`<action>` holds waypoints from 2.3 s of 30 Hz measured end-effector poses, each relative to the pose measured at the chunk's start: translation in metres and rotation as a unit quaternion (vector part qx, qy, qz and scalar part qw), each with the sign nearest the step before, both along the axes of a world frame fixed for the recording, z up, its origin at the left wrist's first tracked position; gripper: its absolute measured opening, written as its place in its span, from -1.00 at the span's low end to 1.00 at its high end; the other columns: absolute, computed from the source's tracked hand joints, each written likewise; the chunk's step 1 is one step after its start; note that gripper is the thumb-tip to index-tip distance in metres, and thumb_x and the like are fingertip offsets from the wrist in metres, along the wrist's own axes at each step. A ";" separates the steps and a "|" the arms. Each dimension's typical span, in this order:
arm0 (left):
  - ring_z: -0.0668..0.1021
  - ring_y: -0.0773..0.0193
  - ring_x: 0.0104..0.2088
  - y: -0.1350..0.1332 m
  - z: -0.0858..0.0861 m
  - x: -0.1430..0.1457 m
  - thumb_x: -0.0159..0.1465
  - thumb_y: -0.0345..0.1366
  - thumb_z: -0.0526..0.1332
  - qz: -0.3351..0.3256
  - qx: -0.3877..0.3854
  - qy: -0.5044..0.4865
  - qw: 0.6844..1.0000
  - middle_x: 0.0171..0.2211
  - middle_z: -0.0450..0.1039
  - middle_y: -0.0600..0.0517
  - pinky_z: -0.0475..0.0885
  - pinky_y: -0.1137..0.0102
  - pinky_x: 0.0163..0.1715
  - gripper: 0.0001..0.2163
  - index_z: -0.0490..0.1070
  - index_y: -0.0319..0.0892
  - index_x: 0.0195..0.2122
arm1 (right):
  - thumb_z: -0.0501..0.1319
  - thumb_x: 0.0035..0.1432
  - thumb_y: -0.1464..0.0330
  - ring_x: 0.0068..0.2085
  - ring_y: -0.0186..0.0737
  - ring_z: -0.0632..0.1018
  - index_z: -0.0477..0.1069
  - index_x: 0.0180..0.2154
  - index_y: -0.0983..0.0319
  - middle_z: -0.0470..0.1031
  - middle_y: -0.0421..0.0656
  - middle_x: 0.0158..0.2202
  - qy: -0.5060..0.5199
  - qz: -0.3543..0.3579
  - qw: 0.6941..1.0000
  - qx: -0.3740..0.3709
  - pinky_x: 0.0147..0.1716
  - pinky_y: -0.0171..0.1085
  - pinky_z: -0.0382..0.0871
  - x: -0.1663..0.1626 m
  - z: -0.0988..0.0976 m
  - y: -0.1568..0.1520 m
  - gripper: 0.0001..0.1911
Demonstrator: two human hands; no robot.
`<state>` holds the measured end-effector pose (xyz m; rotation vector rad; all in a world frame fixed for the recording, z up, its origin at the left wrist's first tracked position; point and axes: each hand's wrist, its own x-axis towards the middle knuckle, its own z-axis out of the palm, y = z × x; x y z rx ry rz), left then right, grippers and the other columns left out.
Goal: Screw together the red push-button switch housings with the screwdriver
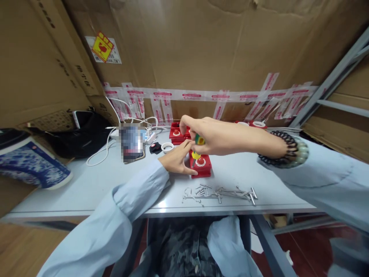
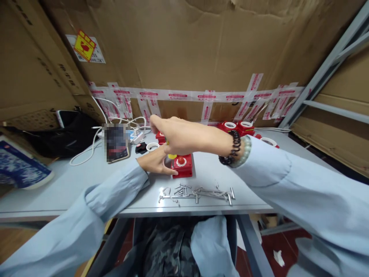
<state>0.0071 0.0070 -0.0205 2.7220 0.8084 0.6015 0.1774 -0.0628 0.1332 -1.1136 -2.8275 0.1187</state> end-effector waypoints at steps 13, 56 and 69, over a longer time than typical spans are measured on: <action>0.29 -0.13 0.16 -0.001 0.002 0.000 -0.05 0.13 0.33 -0.002 -0.012 -0.013 1.000 0.17 0.15 -0.24 0.22 0.00 0.14 -0.08 -0.01 -0.20 0.24 | 0.20 0.06 0.41 -0.37 -0.27 0.37 0.24 -0.18 0.21 0.41 -0.16 -0.32 -0.009 -0.008 1.000 0.007 -0.47 -0.31 0.14 0.001 0.005 0.006 -0.74; 0.31 -0.16 0.14 -0.001 0.002 0.000 -0.06 0.12 0.33 0.008 -0.005 -0.007 1.000 0.15 0.19 -0.22 0.25 0.01 0.11 -0.11 0.04 -0.19 0.22 | 0.07 0.13 0.40 -0.38 -0.29 0.38 0.30 -0.27 0.25 0.45 -0.14 -0.34 0.054 0.000 0.998 0.025 -0.41 -0.30 0.13 -0.003 -0.002 0.005 -0.90; 0.32 -0.12 0.13 0.000 0.001 -0.001 -0.05 0.13 0.33 -0.001 -0.003 -0.002 1.000 0.16 0.15 -0.24 0.27 0.03 0.10 -0.04 -0.08 -0.20 0.26 | 0.16 0.08 0.33 -0.40 -0.22 0.38 0.12 -0.05 0.26 0.42 -0.13 -0.36 0.042 -0.023 0.999 0.013 -0.44 -0.27 0.17 -0.001 -0.004 0.005 -0.60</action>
